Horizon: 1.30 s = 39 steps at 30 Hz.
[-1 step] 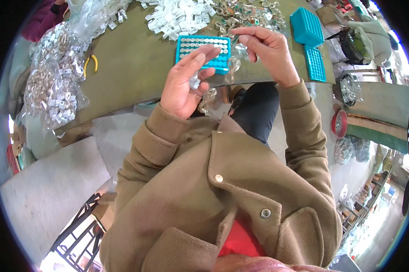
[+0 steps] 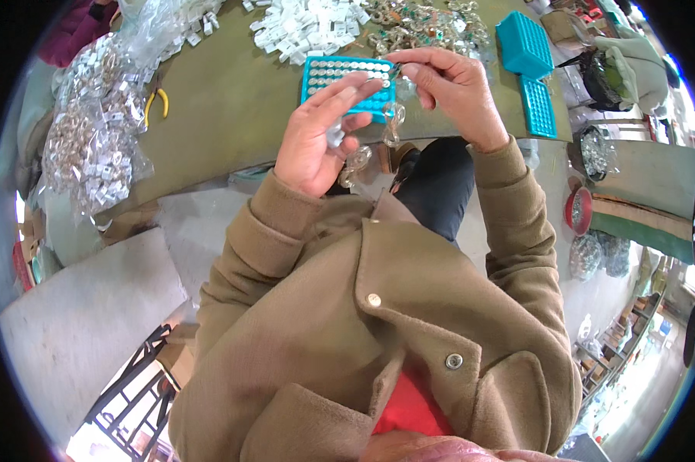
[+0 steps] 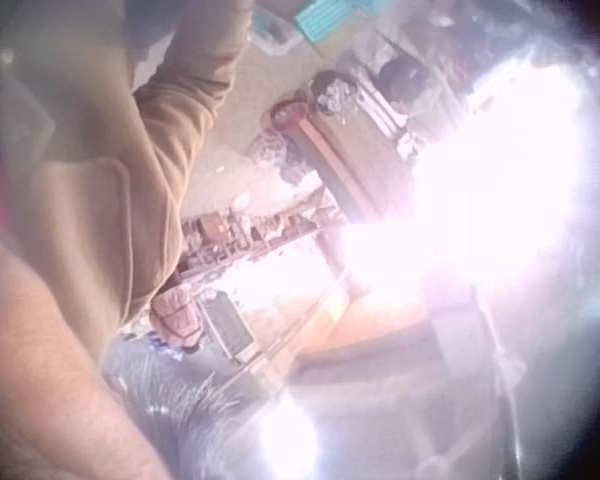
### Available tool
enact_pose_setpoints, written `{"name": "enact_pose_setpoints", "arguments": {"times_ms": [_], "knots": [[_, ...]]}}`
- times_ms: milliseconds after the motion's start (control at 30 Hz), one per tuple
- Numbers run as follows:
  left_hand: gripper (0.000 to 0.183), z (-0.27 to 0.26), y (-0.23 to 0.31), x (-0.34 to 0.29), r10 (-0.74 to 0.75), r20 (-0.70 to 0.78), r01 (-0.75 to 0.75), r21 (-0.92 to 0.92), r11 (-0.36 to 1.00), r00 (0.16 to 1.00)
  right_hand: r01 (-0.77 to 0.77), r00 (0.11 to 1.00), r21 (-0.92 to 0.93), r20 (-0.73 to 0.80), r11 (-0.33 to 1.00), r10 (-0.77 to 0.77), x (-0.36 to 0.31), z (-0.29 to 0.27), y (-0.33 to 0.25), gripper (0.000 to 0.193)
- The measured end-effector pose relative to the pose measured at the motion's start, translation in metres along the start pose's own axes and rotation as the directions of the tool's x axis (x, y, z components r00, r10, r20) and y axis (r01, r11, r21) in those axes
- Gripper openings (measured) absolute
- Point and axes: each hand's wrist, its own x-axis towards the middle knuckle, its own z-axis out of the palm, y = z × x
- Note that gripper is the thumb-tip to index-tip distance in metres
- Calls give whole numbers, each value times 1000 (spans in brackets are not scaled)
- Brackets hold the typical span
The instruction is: The person opens a blue plastic tray and places small white rectangular components and metal rings into it. They repeatedly pick up components, insert metal rings, and place them into the tray. The person also uses a red light to inspect the components during the process.
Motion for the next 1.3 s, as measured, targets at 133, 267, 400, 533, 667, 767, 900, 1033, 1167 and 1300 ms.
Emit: {"name": "enact_pose_setpoints", "arguments": {"times_ms": [133, 267, 400, 533, 667, 767, 900, 1033, 1167, 1300], "knots": [[24, 2, 2, -4, -113, -22, 115, 82, 990, 993, 3, 1000, -40, 6, 999, -2, -11, 25, -8, 17], [15, -5, 0, -9, -156, -11, 156, -19, 988, 988, 5, 1000, -2, -17, 1000, -5, -15, 33, -2, 24], [15, -10, -2, -13, -142, 12, 143, -52, 988, 990, 81, 981, 2, -178, 997, -80, -16, 47, 7, 16], [15, -8, -9, -16, 23, -91, -18, 58, 998, 996, -77, 963, 157, -243, 985, 114, -25, 61, 10, 13], [9, -3, -22, -18, 308, -144, -237, 372, 898, 941, -238, 948, 397, -103, 887, 301, -34, 72, 8, 8], [5, -4, -24, -19, 500, -97, -378, 538, 754, 860, -240, 937, 602, -62, 761, 345, -34, 82, 8, 8], [5, -10, -18, -21, 628, 58, -458, 737, 498, 776, -220, 944, 680, -32, 700, 329, -34, 90, 9, 7], [7, -20, -4, -26, 511, -26, -339, 719, 607, 859, -136, 970, 667, -62, 733, 236, -28, 97, 6, 8], [9, -36, 15, -25, 582, 95, -400, 813, 423, 807, -140, 959, 766, -52, 627, 278, -17, 95, 2, 7], [7, -67, 41, -19, 632, 50, -279, 922, 268, 773, -122, 968, 805, -33, 581, 248, -8, 89, 5, 5]]}}
